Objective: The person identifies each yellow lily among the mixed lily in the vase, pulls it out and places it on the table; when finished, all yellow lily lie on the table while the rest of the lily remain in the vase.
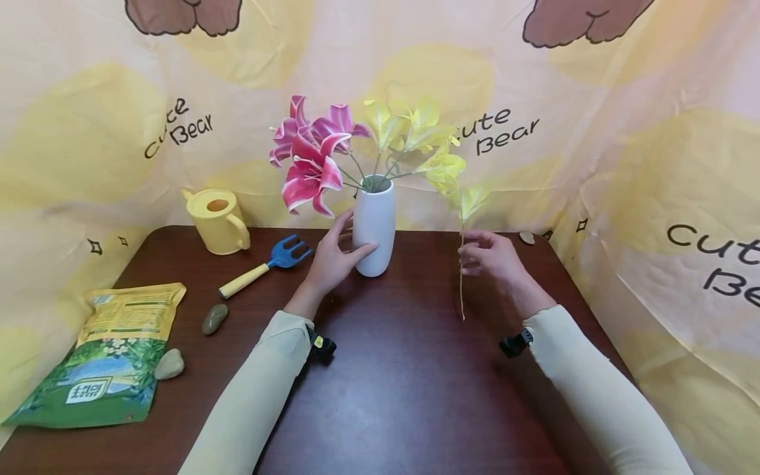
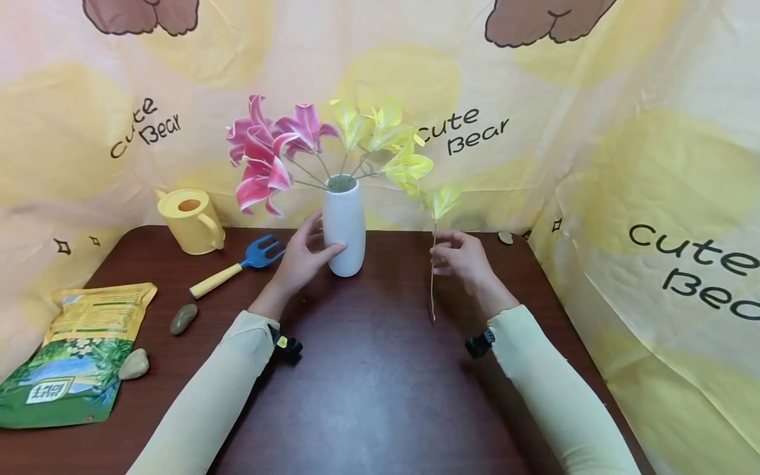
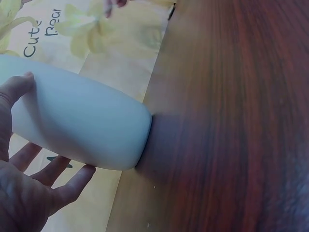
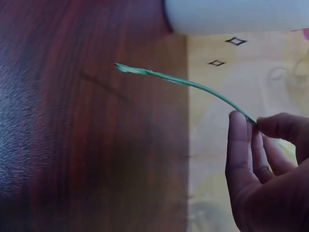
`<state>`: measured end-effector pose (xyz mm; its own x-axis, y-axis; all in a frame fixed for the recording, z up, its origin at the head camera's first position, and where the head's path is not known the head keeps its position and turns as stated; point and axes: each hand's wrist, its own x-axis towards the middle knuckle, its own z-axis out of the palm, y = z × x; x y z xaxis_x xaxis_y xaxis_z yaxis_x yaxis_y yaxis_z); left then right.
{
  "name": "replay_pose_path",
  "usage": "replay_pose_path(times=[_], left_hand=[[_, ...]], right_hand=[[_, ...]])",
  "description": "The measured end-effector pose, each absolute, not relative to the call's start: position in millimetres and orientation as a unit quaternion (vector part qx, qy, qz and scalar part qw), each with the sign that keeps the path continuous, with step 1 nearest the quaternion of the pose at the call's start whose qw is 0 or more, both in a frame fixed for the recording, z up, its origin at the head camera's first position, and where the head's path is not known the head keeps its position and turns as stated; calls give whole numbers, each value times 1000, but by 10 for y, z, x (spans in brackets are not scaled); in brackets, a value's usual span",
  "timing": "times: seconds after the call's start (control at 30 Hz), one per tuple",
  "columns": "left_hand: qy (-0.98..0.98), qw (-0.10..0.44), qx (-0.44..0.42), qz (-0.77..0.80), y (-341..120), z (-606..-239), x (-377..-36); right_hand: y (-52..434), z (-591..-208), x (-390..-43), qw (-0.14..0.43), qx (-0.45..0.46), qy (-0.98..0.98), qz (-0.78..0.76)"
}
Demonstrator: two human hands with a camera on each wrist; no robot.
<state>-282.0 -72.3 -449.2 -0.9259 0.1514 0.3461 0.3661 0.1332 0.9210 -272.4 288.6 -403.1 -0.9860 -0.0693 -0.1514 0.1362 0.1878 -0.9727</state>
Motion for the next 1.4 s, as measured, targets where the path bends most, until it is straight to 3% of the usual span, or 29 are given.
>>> replay_pose_path(times=[0.33, 1.4], left_hand=[[-752, 79, -180, -630, -699, -4488, -2797], [-753, 77, -162, -633, -720, -4449, -2792]], right_hand=[[2765, -4338, -2770, 163, 30, 792, -587], [2730, -4497, -2843, 182, 72, 764, -615]])
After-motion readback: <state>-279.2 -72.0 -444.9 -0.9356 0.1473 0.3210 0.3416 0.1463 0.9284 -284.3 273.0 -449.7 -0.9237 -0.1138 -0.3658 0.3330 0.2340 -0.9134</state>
